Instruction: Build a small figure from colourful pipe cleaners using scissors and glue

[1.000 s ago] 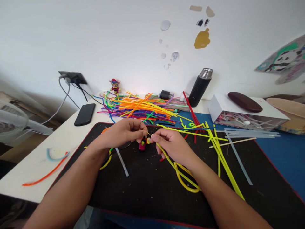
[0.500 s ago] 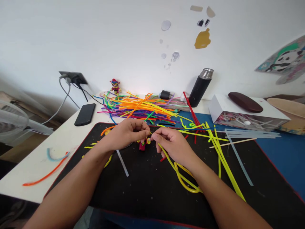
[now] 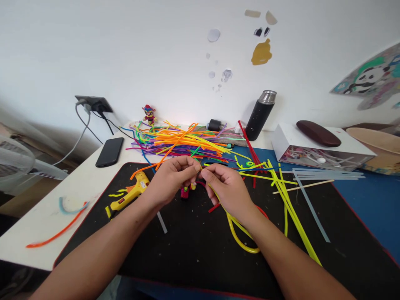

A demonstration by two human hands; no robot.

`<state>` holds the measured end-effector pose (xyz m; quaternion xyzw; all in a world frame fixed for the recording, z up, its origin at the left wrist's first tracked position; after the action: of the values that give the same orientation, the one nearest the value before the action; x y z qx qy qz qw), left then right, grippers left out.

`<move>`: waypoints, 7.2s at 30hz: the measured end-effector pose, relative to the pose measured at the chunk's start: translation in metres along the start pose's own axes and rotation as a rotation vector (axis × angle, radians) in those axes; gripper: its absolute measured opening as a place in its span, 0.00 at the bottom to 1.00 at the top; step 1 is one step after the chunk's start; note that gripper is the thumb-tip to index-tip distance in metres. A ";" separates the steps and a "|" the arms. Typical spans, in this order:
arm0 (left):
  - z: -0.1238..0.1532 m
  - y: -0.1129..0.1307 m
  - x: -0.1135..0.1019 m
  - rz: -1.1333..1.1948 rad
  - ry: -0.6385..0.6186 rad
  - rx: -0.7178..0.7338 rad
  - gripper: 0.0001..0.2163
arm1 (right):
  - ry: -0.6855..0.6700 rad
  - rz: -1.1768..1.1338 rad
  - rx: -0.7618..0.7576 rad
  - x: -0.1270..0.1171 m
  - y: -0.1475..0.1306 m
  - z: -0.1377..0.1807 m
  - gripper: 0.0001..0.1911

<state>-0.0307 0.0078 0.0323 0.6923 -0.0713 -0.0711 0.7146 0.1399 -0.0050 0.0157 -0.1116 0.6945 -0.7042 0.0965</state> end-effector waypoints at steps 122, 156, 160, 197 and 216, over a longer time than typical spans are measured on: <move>-0.007 0.015 -0.029 -0.287 -0.202 0.074 0.21 | -0.169 0.084 0.075 0.004 0.001 0.001 0.15; -0.005 0.007 -0.027 0.220 -0.345 -0.211 0.16 | -0.235 0.018 0.077 0.004 0.001 0.004 0.16; -0.006 0.005 -0.027 0.234 -0.352 -0.218 0.15 | -0.232 0.012 0.079 0.004 0.000 0.003 0.17; -0.006 0.009 -0.028 0.191 -0.221 -0.054 0.16 | -0.189 -0.026 0.083 0.000 -0.001 0.001 0.16; -0.001 0.026 -0.045 -0.307 -0.334 0.112 0.12 | -0.233 0.129 0.088 0.001 0.000 0.003 0.14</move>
<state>-0.0741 0.0184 0.0584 0.7124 -0.0864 -0.2884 0.6340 0.1397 -0.0078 0.0159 -0.1434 0.6526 -0.7088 0.2262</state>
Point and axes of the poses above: each hand's wrist, its own z-axis away from the middle knuckle, its own x-axis out of the palm, y = z × x, the point moved 2 cm from there along -z, towards the middle knuckle, and after that the axes turned 1 degree about y, right-handed, at the moved point
